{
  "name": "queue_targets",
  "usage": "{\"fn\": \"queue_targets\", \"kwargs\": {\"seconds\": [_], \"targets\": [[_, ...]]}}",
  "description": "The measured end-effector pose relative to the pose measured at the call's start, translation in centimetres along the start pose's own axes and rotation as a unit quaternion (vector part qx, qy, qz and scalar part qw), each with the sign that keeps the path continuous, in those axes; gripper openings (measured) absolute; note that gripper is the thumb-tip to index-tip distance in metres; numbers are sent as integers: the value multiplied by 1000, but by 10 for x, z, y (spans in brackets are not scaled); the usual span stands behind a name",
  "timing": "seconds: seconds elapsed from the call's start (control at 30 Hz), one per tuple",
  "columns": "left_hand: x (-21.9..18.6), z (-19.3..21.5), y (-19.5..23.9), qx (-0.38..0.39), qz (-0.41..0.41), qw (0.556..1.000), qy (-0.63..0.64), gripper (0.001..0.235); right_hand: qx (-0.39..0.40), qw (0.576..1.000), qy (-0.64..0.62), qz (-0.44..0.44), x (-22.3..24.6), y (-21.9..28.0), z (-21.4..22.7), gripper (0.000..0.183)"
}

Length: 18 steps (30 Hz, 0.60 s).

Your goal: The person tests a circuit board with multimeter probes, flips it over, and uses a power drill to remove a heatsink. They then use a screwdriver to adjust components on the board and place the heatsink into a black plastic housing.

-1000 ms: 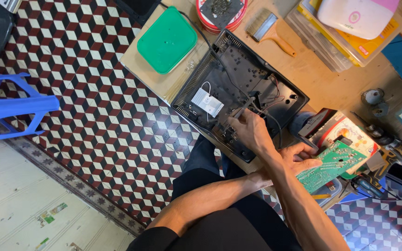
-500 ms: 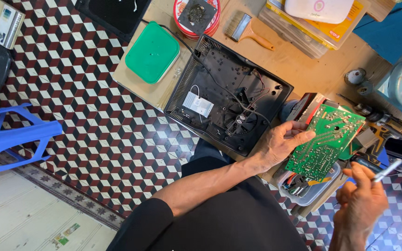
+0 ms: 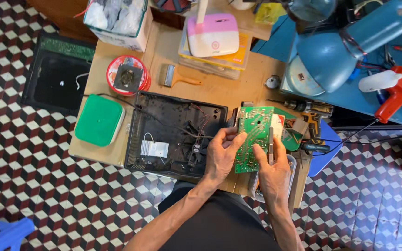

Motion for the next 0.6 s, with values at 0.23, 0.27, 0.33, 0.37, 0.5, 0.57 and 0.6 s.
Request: {"fn": "queue_targets", "kwargs": {"seconds": [0.23,0.27,0.33,0.37,0.5,0.57,0.6], "targets": [[-48,-22,13,-36,-95,970,-221,31,8,999,-5,-32,-11,4,0,46],[-57,-29,17,-30,-128,954,-268,30,24,993,-87,-82,-23,3,0,44],[-69,-50,26,14,-191,908,-373,27,65,951,-249,-170,-43,3,-5,43],[-73,-60,30,35,-221,878,-423,25,63,940,-283,-183,-51,1,-5,38],[-77,-88,41,79,-315,819,-473,27,46,905,-371,-204,-81,-6,-7,31],[-70,-96,40,109,-313,800,-500,29,44,886,-412,-208,-95,-10,-7,31],[-69,-99,42,127,-328,797,-491,29,48,870,-442,-213,-100,-11,-7,32]]}}
Point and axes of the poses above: each hand's wrist, its own y-axis away from the middle knuckle, its own z-axis out of the back of the hand, x = y × z, the point moved 8 cm from there along -y, towards the middle knuckle, and after that the axes turned 5 degrees about y, right-handed, at the moved point
